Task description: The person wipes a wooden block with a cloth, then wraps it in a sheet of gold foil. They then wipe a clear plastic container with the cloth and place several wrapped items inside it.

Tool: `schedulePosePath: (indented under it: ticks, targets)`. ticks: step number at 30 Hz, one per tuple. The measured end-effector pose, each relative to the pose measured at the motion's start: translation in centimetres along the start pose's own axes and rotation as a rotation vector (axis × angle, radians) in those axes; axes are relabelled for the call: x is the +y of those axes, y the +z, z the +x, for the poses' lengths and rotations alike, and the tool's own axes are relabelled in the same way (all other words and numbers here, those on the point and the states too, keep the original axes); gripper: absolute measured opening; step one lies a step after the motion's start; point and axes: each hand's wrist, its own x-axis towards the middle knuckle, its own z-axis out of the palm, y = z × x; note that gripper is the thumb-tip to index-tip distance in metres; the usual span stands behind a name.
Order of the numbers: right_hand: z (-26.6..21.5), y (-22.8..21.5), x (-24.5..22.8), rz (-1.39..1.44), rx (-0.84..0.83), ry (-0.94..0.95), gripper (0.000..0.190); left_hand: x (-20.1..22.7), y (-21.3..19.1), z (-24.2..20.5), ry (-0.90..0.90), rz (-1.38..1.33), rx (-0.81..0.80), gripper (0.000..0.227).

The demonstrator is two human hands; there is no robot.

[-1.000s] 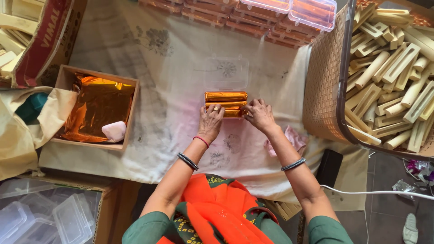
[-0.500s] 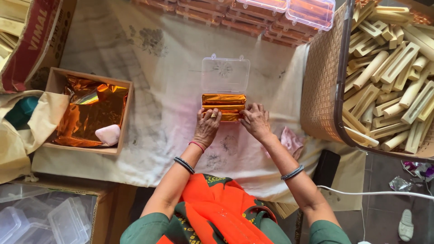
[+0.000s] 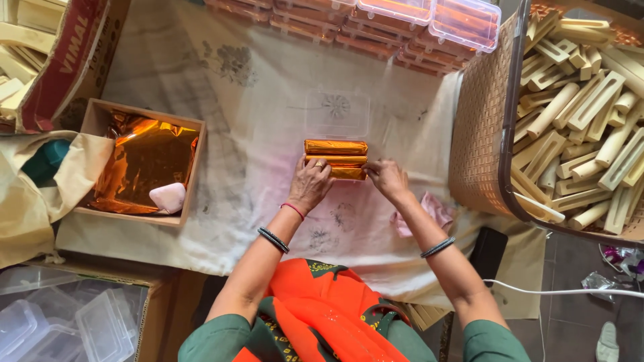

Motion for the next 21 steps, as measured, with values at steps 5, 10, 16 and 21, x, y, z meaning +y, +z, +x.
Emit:
schedulePosePath:
  ticks: [5,10,16,21]
  targets:
    - [0.7,6.4,3.4,0.842,0.165,0.212,0.014,-0.1,1.4,0.8,-0.146,-0.041,-0.057,0.013]
    - [1.2,6.1,2.2,0.833,0.333,0.310,0.017,0.3,1.6,2.3,-0.274,-0.046,-0.034,0.023]
    - [1.6,7.1,1.6,1.141,0.326,0.555,0.025,0.8,0.0,3.1,-0.432,-0.075,0.016,0.057]
    - [1.5,9.7,2.7,1.032,0.408,0.339,0.020,0.1,0.9,2.4,-0.412,-0.064,0.016,0.072]
